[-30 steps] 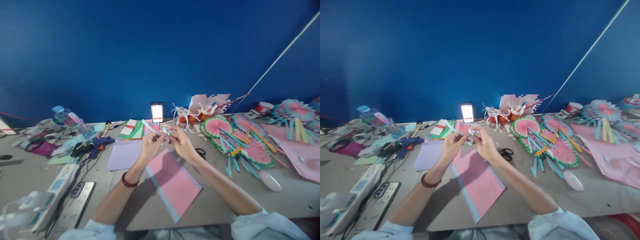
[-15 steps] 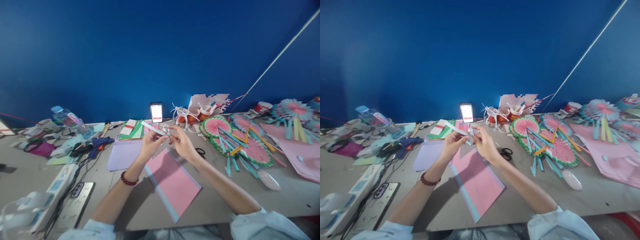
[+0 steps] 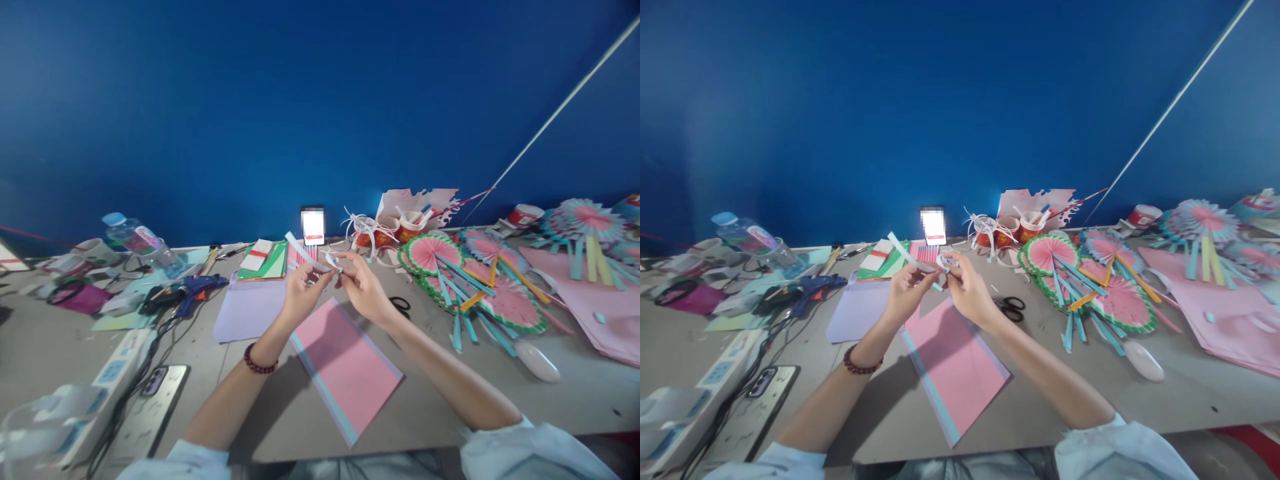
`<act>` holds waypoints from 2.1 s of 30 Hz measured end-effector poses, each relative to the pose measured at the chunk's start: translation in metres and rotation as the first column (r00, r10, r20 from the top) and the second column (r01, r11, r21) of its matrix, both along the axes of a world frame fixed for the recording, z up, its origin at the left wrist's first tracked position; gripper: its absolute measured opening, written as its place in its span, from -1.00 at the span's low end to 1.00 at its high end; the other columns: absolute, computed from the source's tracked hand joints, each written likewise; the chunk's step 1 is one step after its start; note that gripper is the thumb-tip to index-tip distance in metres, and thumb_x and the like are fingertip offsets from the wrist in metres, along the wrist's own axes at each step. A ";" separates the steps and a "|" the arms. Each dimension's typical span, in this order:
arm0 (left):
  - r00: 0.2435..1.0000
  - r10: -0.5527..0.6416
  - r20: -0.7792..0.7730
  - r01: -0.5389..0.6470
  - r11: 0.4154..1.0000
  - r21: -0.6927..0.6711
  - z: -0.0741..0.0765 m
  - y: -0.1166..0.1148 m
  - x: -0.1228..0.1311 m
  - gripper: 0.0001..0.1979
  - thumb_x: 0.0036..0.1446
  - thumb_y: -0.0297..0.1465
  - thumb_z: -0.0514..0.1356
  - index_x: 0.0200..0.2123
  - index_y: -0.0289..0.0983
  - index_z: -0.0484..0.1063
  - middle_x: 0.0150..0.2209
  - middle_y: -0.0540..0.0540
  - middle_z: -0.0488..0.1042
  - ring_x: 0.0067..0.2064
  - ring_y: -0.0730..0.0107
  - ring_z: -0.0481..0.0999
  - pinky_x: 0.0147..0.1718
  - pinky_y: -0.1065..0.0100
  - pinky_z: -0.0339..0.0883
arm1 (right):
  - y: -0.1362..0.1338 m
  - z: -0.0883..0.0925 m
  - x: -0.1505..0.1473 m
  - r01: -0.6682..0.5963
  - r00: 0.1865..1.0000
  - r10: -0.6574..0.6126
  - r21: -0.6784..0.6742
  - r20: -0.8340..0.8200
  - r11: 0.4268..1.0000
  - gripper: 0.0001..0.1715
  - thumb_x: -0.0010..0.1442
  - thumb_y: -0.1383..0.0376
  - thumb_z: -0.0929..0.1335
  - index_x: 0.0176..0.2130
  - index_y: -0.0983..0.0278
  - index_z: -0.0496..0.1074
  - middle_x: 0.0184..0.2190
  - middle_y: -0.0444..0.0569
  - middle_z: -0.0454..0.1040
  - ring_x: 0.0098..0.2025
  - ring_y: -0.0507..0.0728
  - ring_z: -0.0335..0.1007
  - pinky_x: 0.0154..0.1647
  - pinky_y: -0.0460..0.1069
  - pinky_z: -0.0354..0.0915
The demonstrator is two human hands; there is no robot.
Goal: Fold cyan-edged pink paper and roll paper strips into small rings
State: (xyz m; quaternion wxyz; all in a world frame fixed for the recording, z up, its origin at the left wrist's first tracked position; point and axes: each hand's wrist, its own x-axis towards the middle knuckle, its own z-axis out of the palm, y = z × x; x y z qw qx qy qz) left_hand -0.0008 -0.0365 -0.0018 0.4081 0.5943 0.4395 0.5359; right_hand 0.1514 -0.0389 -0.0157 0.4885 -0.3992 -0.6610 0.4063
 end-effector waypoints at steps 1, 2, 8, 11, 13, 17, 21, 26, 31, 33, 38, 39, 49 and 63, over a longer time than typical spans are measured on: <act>1.000 -0.001 0.003 0.001 1.000 -0.001 0.000 0.000 0.000 -0.81 0.03 -0.28 0.29 -0.38 -0.30 0.52 -0.44 -0.09 0.54 -0.45 0.41 0.48 -0.50 0.43 0.32 | 0.000 0.000 0.000 0.002 1.000 -0.003 -0.006 -0.007 1.000 -0.56 0.19 0.38 0.22 0.08 0.23 0.18 -0.36 -0.08 0.52 -0.39 0.04 0.40 -0.26 -0.01 0.30; 1.000 0.000 0.004 0.000 1.000 -0.002 0.001 -0.001 0.000 -0.81 0.03 -0.28 0.29 -0.38 -0.30 0.51 -0.45 -0.08 0.54 -0.45 0.41 0.48 -0.51 0.43 0.31 | 0.000 0.000 0.000 0.005 1.000 -0.005 -0.015 -0.014 1.000 -0.56 0.19 0.37 0.23 0.08 0.22 0.18 -0.31 -0.06 0.53 -0.39 0.03 0.41 -0.26 -0.01 0.31; 1.000 -0.009 0.021 0.010 0.999 -0.037 0.000 0.000 0.001 -0.80 0.03 -0.28 0.29 -0.40 -0.31 0.47 -0.50 -0.05 0.51 -0.45 0.40 0.50 -0.54 0.46 0.27 | 0.000 0.000 0.000 0.018 1.000 -0.019 -0.036 -0.017 0.999 -0.59 0.20 0.34 0.24 0.06 0.20 0.19 -0.17 0.03 0.54 -0.40 0.03 0.42 -0.28 -0.01 0.32; 0.998 -0.028 0.051 0.031 0.998 -0.049 -0.003 0.003 0.000 -0.78 0.01 -0.26 0.30 -0.39 -0.31 0.46 -0.51 -0.04 0.51 -0.44 0.40 0.50 -0.53 0.46 0.28 | 0.000 0.000 -0.001 0.027 1.000 -0.027 -0.028 -0.008 0.999 -0.59 0.20 0.33 0.25 0.06 0.20 0.20 -0.17 0.03 0.54 -0.40 0.03 0.42 -0.31 -0.02 0.32; 0.998 -0.039 0.055 0.041 0.998 -0.037 -0.004 0.004 -0.001 -0.78 0.00 -0.26 0.31 -0.39 -0.31 0.47 -0.49 -0.05 0.52 -0.45 0.41 0.49 -0.53 0.45 0.28 | 0.000 0.000 -0.001 0.030 1.000 -0.031 -0.020 -0.006 0.999 -0.60 0.19 0.33 0.25 0.05 0.21 0.21 -0.18 0.03 0.54 -0.41 0.03 0.42 -0.33 -0.03 0.32; 0.997 -0.063 -0.042 0.066 0.995 0.069 -0.004 0.002 -0.001 -0.82 0.00 -0.28 0.32 -0.39 -0.29 0.52 -0.44 -0.06 0.54 -0.45 0.42 0.48 -0.49 0.43 0.29 | 0.000 0.001 0.000 0.058 0.998 -0.058 -0.002 0.007 0.998 -0.61 0.19 0.34 0.25 0.04 0.22 0.24 -0.21 0.02 0.54 -0.41 0.04 0.44 -0.30 -0.01 0.35; 0.995 -0.002 -0.098 0.017 0.987 0.159 -0.002 0.000 -0.001 -0.85 0.05 -0.30 0.28 -0.44 -0.26 0.55 -0.39 -0.08 0.58 -0.36 0.37 0.51 -0.42 0.41 0.33 | -0.001 0.001 -0.001 0.009 1.000 -0.008 0.010 -0.014 1.000 -0.56 0.18 0.36 0.25 0.06 0.20 0.20 -0.17 0.03 0.53 -0.39 0.04 0.46 -0.26 0.01 0.35; 0.999 0.051 0.010 -0.051 0.999 0.014 0.000 0.003 -0.002 -0.83 -0.04 -0.29 0.33 -0.47 -0.30 0.54 -0.49 -0.07 0.55 -0.49 0.40 0.49 -0.48 0.40 0.35 | 0.000 -0.002 -0.003 -0.075 0.996 0.073 -0.027 -0.047 0.997 -0.49 0.16 0.38 0.25 0.11 0.19 0.15 -0.15 0.02 0.53 -0.38 0.04 0.46 -0.24 0.01 0.37; 0.996 0.067 0.062 -0.066 0.997 -0.026 0.002 0.002 0.000 -0.81 -0.07 -0.29 0.34 -0.50 -0.31 0.50 -0.56 -0.04 0.51 -0.52 0.42 0.47 -0.52 0.43 0.32 | 0.002 -0.003 -0.002 -0.018 0.999 0.016 -0.055 -0.037 0.998 -0.53 0.16 0.37 0.26 0.08 0.18 0.19 -0.13 0.02 0.53 -0.43 0.03 0.45 -0.26 0.00 0.39; 0.996 0.069 0.049 -0.068 0.997 -0.021 0.002 0.002 0.001 -0.81 -0.06 -0.29 0.33 -0.51 -0.31 0.50 -0.58 -0.03 0.49 -0.53 0.43 0.46 -0.53 0.44 0.31 | 0.002 -0.003 -0.002 0.011 0.999 -0.013 -0.061 -0.030 0.998 -0.55 0.16 0.36 0.26 0.06 0.18 0.20 -0.15 0.02 0.54 -0.43 0.03 0.46 -0.28 0.00 0.39; 0.994 0.067 0.089 -0.061 0.996 -0.066 0.000 0.003 0.001 -0.77 -0.07 -0.24 0.34 -0.45 -0.30 0.49 -0.57 -0.02 0.49 -0.52 0.44 0.46 -0.56 0.46 0.28 | 0.002 -0.003 -0.002 0.025 1.000 -0.025 -0.038 -0.014 0.999 -0.57 0.19 0.34 0.26 0.07 0.19 0.20 -0.15 0.02 0.54 -0.44 0.03 0.43 -0.27 -0.01 0.39; 0.993 0.052 0.110 -0.044 0.996 -0.079 0.000 0.004 0.000 -0.75 -0.07 -0.23 0.34 -0.44 -0.30 0.49 -0.57 -0.02 0.48 -0.52 0.45 0.45 -0.56 0.47 0.28 | 0.002 -0.003 -0.002 0.020 1.000 -0.021 -0.030 -0.013 0.999 -0.57 0.20 0.33 0.26 0.07 0.19 0.20 -0.16 0.02 0.54 -0.43 0.02 0.43 -0.26 -0.01 0.39; 0.992 0.011 0.129 0.004 0.993 -0.115 0.000 0.004 -0.001 -0.72 -0.02 -0.18 0.31 -0.41 -0.30 0.44 -0.56 0.00 0.46 -0.55 0.51 0.40 -0.60 0.49 0.24 | 0.001 0.000 -0.004 0.014 1.000 -0.016 -0.064 -0.023 0.998 -0.59 0.22 0.24 0.27 0.07 0.21 0.22 -0.28 -0.03 0.54 -0.45 0.03 0.39 -0.30 -0.01 0.37; 0.986 -0.075 0.148 0.090 0.990 -0.104 -0.003 0.010 -0.002 -0.71 -0.02 -0.19 0.32 -0.41 -0.31 0.45 -0.52 -0.03 0.50 -0.50 0.47 0.45 -0.58 0.49 0.25 | -0.001 0.002 -0.004 0.015 0.998 -0.021 -0.105 -0.052 0.994 -0.56 0.16 0.31 0.28 0.06 0.21 0.27 -0.30 -0.04 0.57 -0.40 0.04 0.45 -0.29 -0.01 0.38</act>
